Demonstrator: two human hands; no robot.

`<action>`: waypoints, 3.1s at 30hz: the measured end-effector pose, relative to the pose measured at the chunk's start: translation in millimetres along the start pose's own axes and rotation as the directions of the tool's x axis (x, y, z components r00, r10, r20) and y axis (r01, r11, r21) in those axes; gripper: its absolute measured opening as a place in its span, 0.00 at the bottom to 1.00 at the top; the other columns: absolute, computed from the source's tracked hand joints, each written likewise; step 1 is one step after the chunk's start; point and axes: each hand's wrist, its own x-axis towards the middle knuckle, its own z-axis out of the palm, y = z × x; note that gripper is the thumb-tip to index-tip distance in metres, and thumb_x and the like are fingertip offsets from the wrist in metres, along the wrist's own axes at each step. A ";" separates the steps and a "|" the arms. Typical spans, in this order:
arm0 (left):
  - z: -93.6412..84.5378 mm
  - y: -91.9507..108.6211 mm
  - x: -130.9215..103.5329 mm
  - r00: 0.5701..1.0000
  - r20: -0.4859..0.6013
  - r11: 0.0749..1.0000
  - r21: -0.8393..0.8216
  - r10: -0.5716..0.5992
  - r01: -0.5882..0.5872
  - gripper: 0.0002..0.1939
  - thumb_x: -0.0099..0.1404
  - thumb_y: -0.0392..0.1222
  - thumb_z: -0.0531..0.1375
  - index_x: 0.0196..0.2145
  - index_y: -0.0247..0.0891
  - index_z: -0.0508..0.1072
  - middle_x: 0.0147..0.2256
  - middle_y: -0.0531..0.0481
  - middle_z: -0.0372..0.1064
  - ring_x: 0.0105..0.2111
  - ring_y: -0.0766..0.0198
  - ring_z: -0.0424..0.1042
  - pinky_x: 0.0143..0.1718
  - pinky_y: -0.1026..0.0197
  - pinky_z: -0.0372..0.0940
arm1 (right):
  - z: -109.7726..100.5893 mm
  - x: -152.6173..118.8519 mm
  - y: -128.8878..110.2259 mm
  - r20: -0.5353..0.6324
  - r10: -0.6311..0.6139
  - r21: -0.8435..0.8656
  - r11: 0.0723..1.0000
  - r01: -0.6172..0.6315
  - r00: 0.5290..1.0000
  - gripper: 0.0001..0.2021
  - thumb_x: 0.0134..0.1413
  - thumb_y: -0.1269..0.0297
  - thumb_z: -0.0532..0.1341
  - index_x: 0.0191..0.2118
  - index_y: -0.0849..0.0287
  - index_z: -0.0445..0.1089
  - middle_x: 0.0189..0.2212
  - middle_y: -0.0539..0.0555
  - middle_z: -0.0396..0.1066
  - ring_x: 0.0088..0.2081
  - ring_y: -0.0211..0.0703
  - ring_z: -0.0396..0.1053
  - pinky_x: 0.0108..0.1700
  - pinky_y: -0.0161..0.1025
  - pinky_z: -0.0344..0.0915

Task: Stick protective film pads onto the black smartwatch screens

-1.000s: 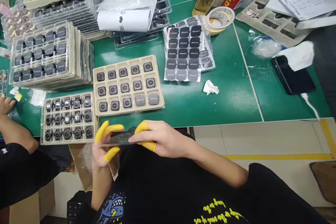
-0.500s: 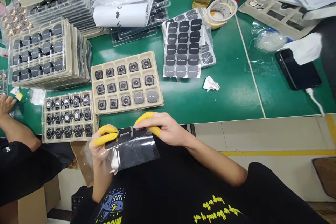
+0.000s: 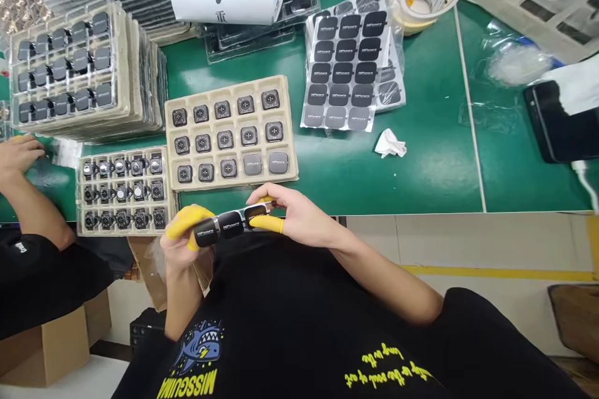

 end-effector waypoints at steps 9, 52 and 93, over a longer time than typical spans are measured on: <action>9.2 -13.8 -14.4 0.922 -0.010 0.902 -0.215 -0.386 0.375 0.42 0.61 0.59 0.81 0.69 0.50 0.77 0.39 0.52 0.87 0.33 0.64 0.83 0.41 0.60 0.80 | 3.6 1.8 11.0 -0.132 -0.114 -0.137 0.986 0.095 0.985 0.14 0.66 0.49 0.72 0.46 0.53 0.78 0.43 0.54 0.81 0.40 0.46 0.75 0.46 0.45 0.75; 67.7 -11.2 -22.3 0.960 0.256 0.805 0.542 0.118 -0.243 0.34 0.72 0.55 0.67 0.67 0.31 0.73 0.48 0.31 0.82 0.45 0.42 0.87 0.45 0.44 0.87 | 15.9 -6.4 27.0 -0.201 -0.231 -0.455 0.883 0.118 0.952 0.10 0.65 0.57 0.67 0.50 0.48 0.79 0.40 0.55 0.84 0.31 0.49 0.76 0.30 0.44 0.75; 56.6 -42.1 11.0 0.953 0.266 0.938 0.270 0.145 -0.218 0.27 0.71 0.61 0.72 0.58 0.39 0.81 0.45 0.42 0.86 0.37 0.58 0.87 0.40 0.60 0.85 | -65.2 -22.7 -5.0 -0.281 -0.431 -0.643 0.748 0.166 0.858 0.09 0.72 0.58 0.67 0.39 0.53 0.74 0.36 0.52 0.79 0.36 0.44 0.74 0.41 0.41 0.73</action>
